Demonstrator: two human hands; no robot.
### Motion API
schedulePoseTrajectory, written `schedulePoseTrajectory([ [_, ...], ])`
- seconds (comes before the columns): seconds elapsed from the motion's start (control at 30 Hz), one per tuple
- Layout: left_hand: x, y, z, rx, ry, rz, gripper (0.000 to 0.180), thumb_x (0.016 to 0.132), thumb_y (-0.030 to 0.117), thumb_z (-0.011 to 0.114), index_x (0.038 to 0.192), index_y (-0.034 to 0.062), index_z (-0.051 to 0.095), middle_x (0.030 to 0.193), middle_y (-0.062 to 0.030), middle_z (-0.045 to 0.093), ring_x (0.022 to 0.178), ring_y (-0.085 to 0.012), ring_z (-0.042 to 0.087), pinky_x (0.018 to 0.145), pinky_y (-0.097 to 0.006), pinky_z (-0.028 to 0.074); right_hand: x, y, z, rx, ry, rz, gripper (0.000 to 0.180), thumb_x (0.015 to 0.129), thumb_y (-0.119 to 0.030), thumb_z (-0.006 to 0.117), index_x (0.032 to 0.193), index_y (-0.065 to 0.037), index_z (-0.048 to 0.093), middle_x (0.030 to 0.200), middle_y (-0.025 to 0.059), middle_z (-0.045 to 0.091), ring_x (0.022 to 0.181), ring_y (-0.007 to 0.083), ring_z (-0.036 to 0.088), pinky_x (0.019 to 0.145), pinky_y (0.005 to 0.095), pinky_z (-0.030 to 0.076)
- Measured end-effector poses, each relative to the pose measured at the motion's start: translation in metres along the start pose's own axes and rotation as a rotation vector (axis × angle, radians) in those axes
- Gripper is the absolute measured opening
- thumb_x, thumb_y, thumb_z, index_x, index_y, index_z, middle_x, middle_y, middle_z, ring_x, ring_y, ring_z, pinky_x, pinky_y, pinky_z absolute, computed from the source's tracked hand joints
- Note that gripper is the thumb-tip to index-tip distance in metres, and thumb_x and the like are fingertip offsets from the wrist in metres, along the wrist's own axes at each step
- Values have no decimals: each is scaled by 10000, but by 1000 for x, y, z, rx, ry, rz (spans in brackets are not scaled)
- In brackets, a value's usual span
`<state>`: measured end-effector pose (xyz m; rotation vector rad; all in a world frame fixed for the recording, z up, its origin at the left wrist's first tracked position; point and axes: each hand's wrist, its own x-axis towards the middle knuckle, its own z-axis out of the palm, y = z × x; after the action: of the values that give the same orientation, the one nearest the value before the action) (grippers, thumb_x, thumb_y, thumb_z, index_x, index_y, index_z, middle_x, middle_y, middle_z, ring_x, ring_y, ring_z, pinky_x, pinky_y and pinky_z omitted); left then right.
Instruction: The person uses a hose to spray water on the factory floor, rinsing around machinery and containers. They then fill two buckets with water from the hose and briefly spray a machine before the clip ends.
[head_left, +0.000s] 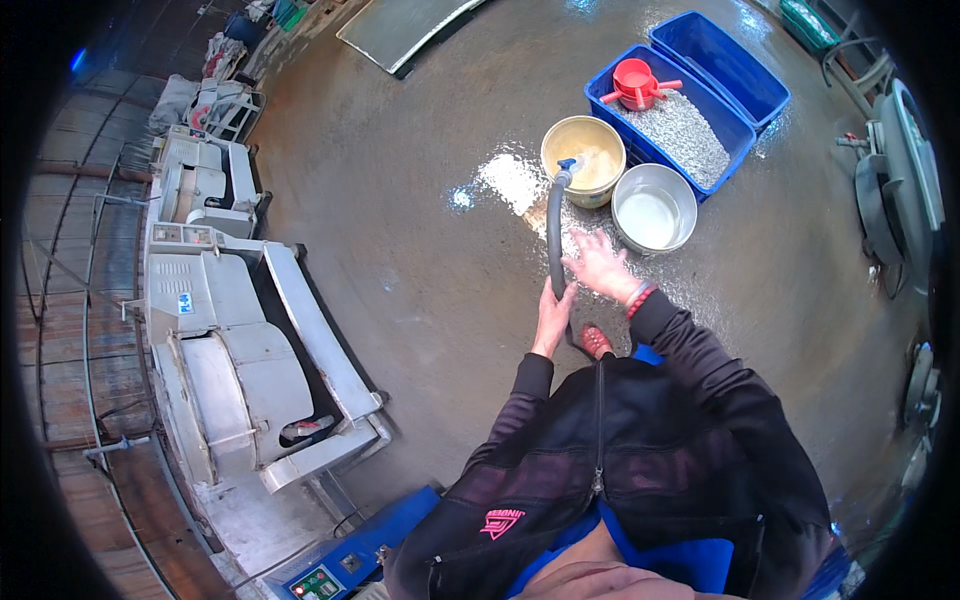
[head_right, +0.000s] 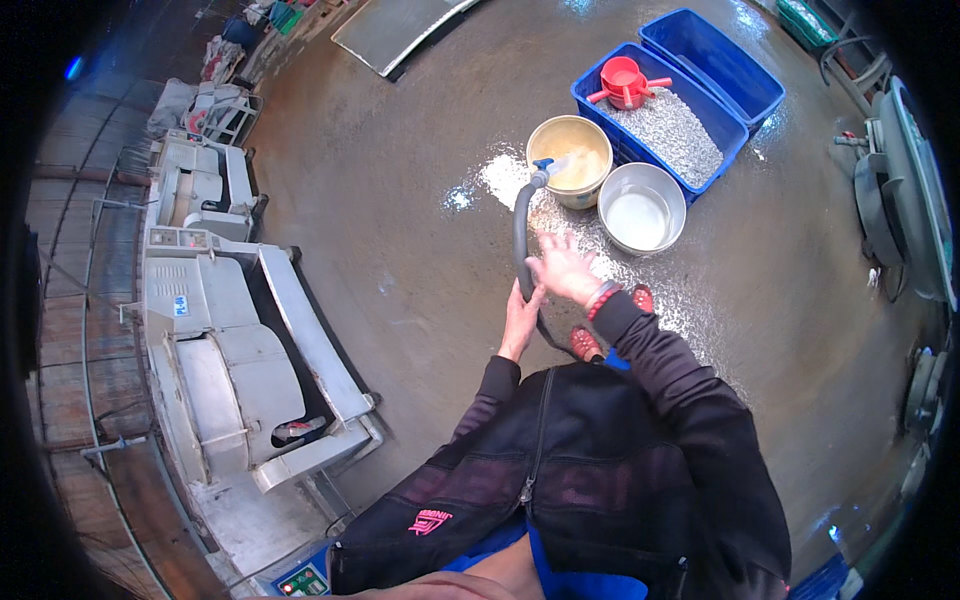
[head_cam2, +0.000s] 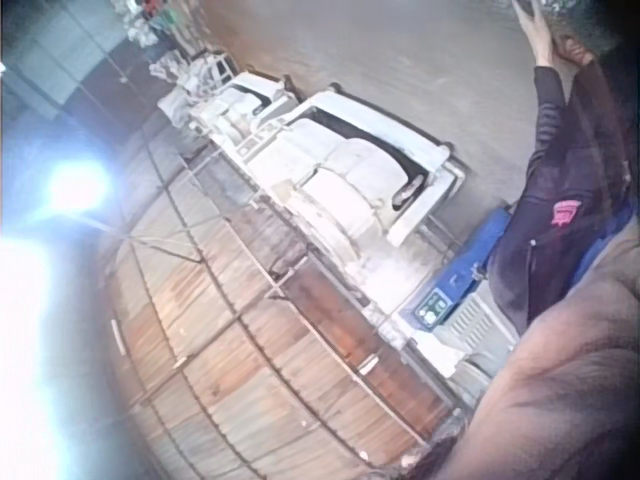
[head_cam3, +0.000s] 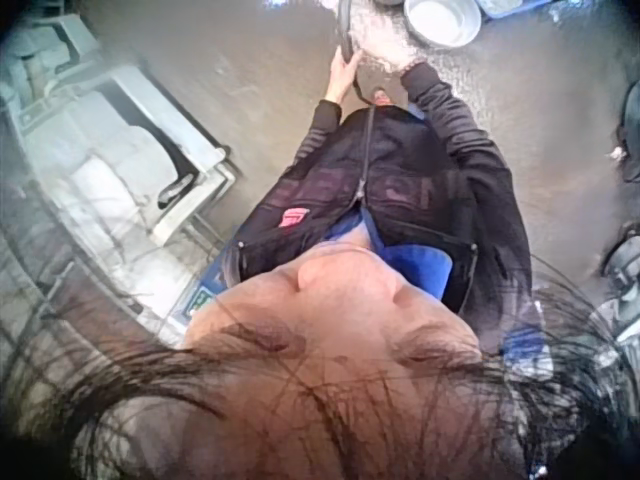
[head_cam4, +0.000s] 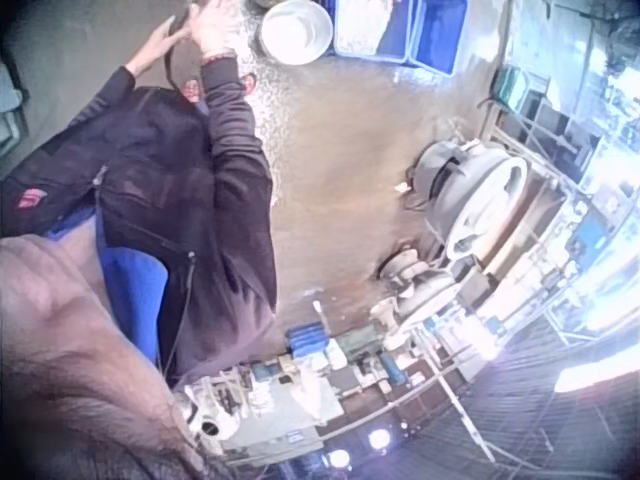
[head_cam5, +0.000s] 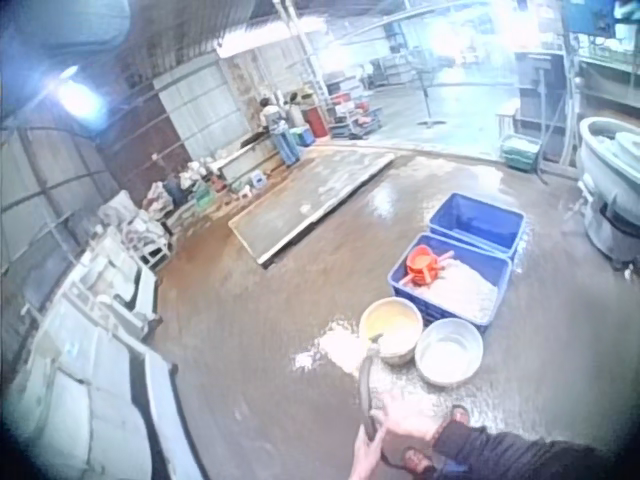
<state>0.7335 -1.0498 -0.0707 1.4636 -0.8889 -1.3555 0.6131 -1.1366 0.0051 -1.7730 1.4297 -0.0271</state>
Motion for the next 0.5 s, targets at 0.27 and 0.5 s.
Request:
schedulePoseTrajectory([
  [0.27,10,34,26,63,64,55,180,828,176,627,894,60,507,725,4,540,653,-86,531,628,-235,440,-48,314,4,143,414,243,568,758,-178,569,1281,-52,388,1127,220,545,1060,370,514,912,414,405],
  [0.5,54,61,76,79,167,-1,274,870,322,573,884,60,496,643,5,531,579,-69,525,556,-206,432,-278,628,72,-676,-56,343,189,739,-149,534,621,-31,624,673,149,619,656,290,616,610,403,489],
])
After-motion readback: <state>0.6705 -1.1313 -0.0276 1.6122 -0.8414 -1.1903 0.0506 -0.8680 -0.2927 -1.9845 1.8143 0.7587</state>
